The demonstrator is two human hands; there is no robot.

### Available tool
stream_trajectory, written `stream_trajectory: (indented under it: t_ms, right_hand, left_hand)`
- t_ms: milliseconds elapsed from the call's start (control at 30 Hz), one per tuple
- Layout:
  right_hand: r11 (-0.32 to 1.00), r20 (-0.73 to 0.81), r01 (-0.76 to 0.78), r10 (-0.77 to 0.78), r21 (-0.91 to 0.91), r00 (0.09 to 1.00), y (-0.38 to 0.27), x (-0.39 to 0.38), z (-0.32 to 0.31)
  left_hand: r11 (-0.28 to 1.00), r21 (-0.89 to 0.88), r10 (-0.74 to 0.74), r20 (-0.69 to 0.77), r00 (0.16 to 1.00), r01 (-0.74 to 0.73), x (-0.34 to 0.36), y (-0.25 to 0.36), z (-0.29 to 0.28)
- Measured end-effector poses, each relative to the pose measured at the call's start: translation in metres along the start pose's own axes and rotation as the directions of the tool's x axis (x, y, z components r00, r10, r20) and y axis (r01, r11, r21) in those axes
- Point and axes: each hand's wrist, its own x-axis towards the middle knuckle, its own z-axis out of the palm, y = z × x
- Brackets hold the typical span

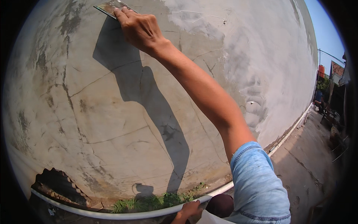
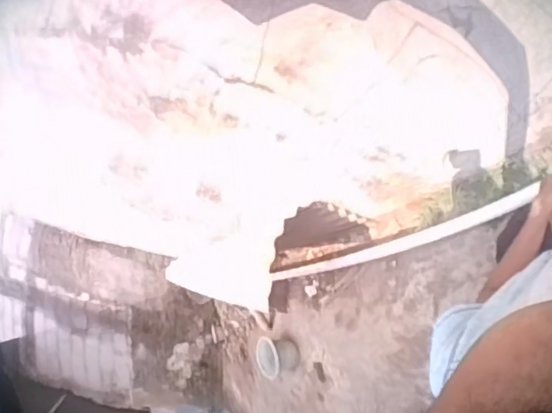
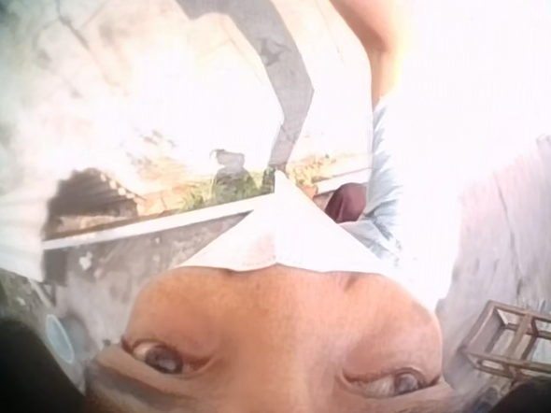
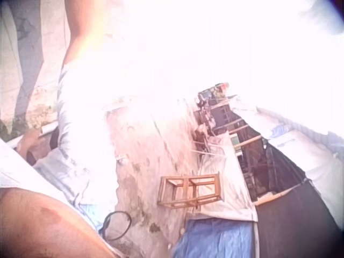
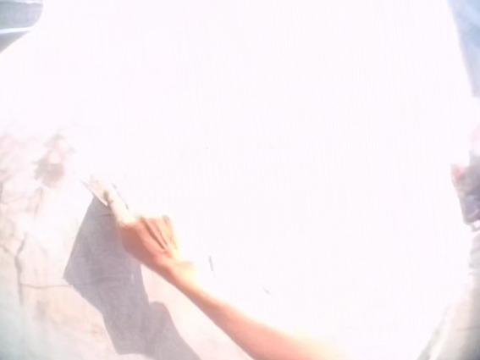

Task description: The person mixes a white paste in a bucket, then uses a trowel to scoop and apply the paste onto a vertical wall. They repeatedly smooth the surface with the trowel, working along the wall's edge.

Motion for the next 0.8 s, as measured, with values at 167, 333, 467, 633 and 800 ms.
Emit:
stream_trajectory:
  t_ms: [167,333,467,633,800]
  right_hand:
    - [0.967,-0.059,-0.242,0.238,-0.074,0.97,0.07,-0.016,-0.101]
    - [0.555,-0.271,-0.72,0.68,-0.417,0.681,0.215,-0.078,-0.183]
    - [0.441,-0.152,-0.748,0.804,-0.496,0.575,0.198,-0.101,-0.158]
    - [0.758,0.046,-0.518,0.579,-0.396,0.814,0.091,-0.053,-0.075]
    - [0.971,0.086,-0.083,0.105,-0.223,0.991,-0.038,-0.024,-0.016]
  left_hand:
    - [1.0,-0.028,-0.007,0.011,1.0,0.008,-0.011,-0.01,0.001]
    - [0.999,0.014,0.049,0.067,0.997,-0.05,-0.015,-0.005,-0.001]
    - [0.999,-0.01,0.048,0.067,0.997,-0.048,-0.016,-0.012,0.002]
    - [1.0,-0.024,-0.017,0.084,0.996,0.019,-0.042,0.009,-0.034]
    - [1.0,-0.011,-0.011,0.06,0.998,0.012,-0.036,0.018,-0.035]
